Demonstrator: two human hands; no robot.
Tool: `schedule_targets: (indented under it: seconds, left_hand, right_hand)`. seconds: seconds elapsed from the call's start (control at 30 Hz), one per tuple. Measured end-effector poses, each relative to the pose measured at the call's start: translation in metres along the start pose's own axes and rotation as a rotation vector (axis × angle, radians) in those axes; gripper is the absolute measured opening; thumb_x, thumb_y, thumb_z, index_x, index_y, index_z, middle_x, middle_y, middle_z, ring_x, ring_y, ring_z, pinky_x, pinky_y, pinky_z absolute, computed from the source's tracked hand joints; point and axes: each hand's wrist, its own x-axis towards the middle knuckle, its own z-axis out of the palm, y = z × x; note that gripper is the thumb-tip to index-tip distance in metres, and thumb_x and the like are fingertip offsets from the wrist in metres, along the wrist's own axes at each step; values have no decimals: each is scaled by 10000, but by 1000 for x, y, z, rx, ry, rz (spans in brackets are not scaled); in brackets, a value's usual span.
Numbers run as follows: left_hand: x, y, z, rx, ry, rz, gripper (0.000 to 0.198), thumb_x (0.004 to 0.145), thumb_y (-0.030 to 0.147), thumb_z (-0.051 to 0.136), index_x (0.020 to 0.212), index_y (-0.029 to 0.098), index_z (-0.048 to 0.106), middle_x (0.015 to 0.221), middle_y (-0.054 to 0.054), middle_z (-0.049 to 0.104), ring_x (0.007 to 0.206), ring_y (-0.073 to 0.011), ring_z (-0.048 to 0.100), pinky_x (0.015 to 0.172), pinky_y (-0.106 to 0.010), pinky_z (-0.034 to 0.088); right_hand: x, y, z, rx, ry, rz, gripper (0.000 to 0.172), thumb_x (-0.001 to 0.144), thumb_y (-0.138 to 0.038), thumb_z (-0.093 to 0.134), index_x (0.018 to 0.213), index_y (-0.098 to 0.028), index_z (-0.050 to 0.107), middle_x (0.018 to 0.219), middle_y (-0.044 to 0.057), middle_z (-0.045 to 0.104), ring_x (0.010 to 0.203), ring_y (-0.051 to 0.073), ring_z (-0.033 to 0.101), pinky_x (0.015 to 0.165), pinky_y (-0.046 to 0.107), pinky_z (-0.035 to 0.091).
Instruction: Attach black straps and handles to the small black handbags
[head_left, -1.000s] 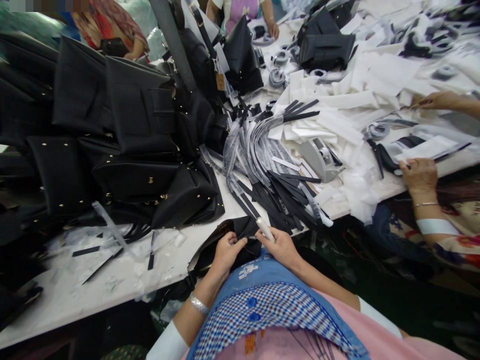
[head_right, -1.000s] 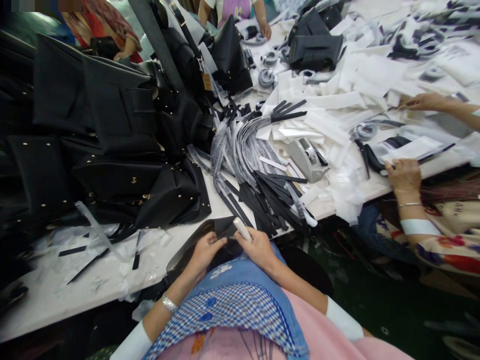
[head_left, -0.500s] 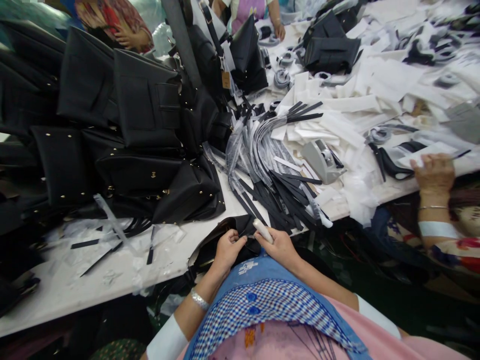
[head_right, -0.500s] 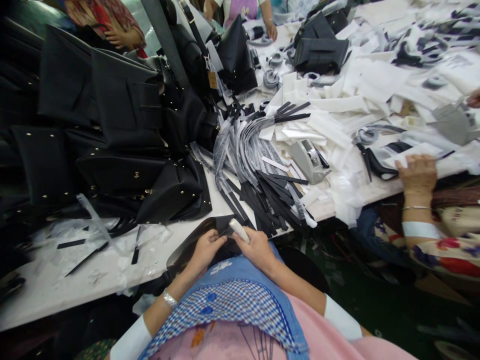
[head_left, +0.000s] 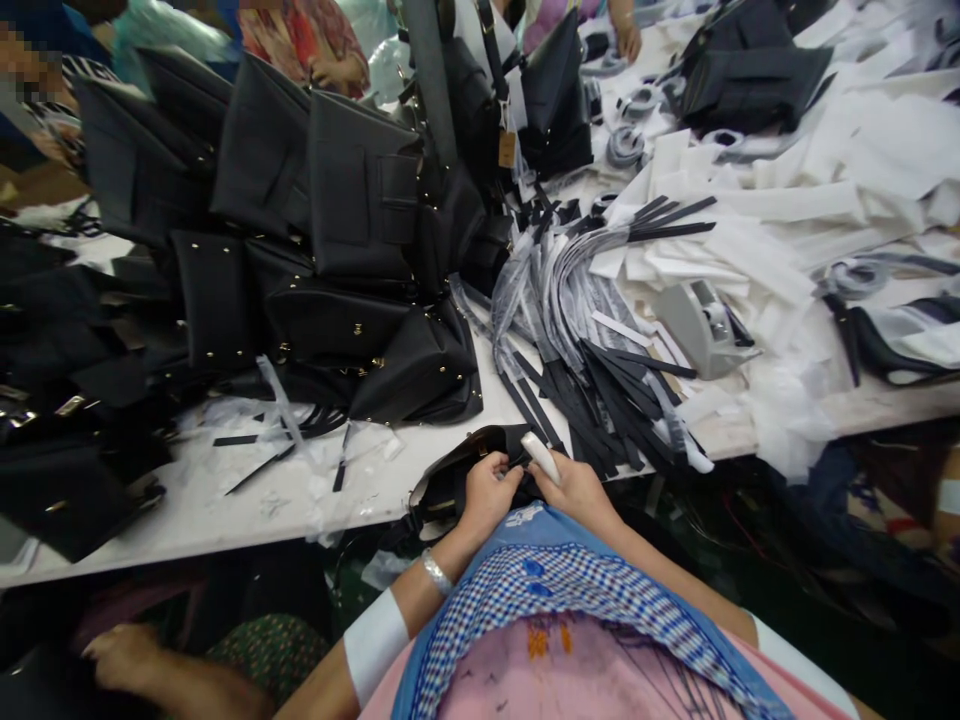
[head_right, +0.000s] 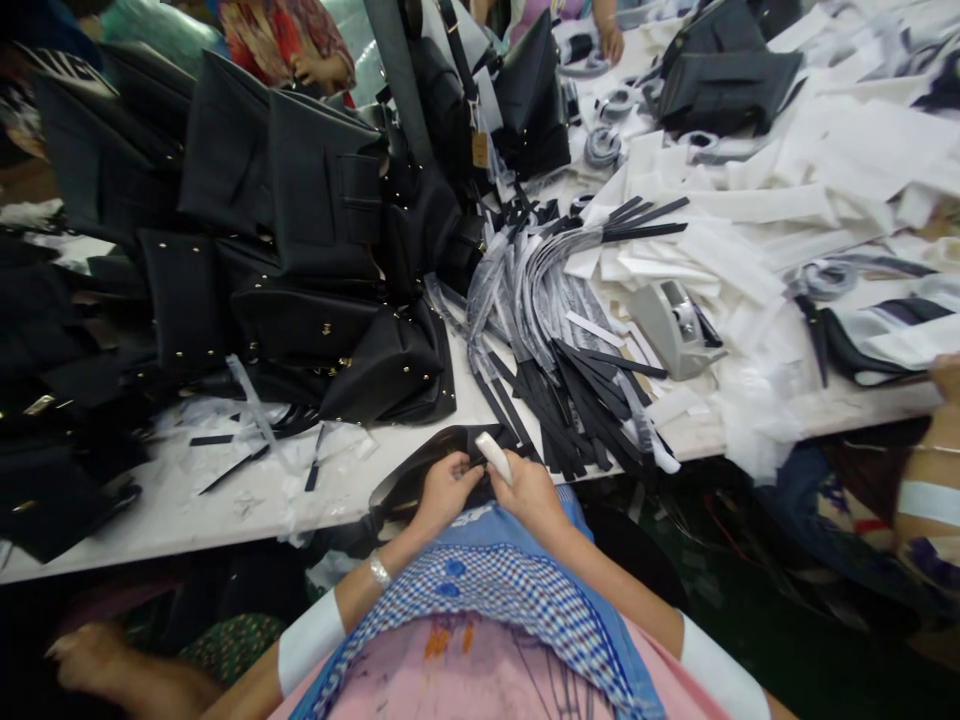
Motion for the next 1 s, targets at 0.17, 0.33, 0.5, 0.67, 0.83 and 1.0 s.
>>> schedule_targets:
  seconds: [0.17, 0.33, 0.5, 0.67, 0.83, 1.0]
  left_hand:
    - [1, 11, -7, -96, -115, -85, 267, 672, 402, 694, 652, 178, 550, 515, 54, 479, 458, -93, 405, 468, -223, 289]
    - [1, 20, -12, -166, -180, -171, 248, 687, 368, 682, 659, 175, 528, 513, 67, 441, 437, -68, 365, 427, -205, 239]
    - [3, 30, -12, -163, -268, -132, 185, 699, 311, 684, 757, 151, 611, 606, 24, 557, 506, -86, 466, 481, -208, 349]
    - [16, 49, -21, -143, -317, 1, 339, 759, 285, 652, 1066, 141, 651, 1021, -118, 702, 857, -198, 656, 753, -296, 496]
    - [10, 63, -60, 266, -253, 212, 420, 874, 341, 513, 1265, 199, 570, 1261, -114, 630, 1127, -243, 596, 955, -356, 440]
    - [-13, 58, -82, 650, -438, 204, 435, 798, 483, 600, 1110, 185, 654, 1016, -95, 717, 905, -266, 657, 814, -355, 473]
  right_hand:
    - [5, 19, -11, 585, -97, 254, 292, 767, -484, 607, 815, -195, 609, 455, -70, 387, 376, 94, 333, 383, 216, 271]
    - [33, 43, -16, 937, -13, 279, 338, 754, -485, 644, 875, -176, 574, 470, -126, 250, 357, 48, 194, 346, 177, 179]
    - [80, 34, -22, 358, 63, 0, 410, 821, -413, 580, 1156, -177, 563, 778, 32, 637, 687, 180, 622, 674, 320, 523]
    - [68, 9, -35, -179, 61, -393, 578, 810, -185, 569, 1376, -208, 454, 1431, 130, 439, 1325, 269, 395, 1100, 445, 331]
    - [28, -6, -28, -158, -207, -675, 521, 818, -161, 589, 1328, -251, 524, 1372, 76, 523, 1315, 249, 413, 1115, 452, 335]
    - [34, -3, -8, -164, -115, -709, 491, 768, 15, 484, 1185, -206, 619, 1203, 73, 636, 1205, 228, 497, 1051, 423, 413]
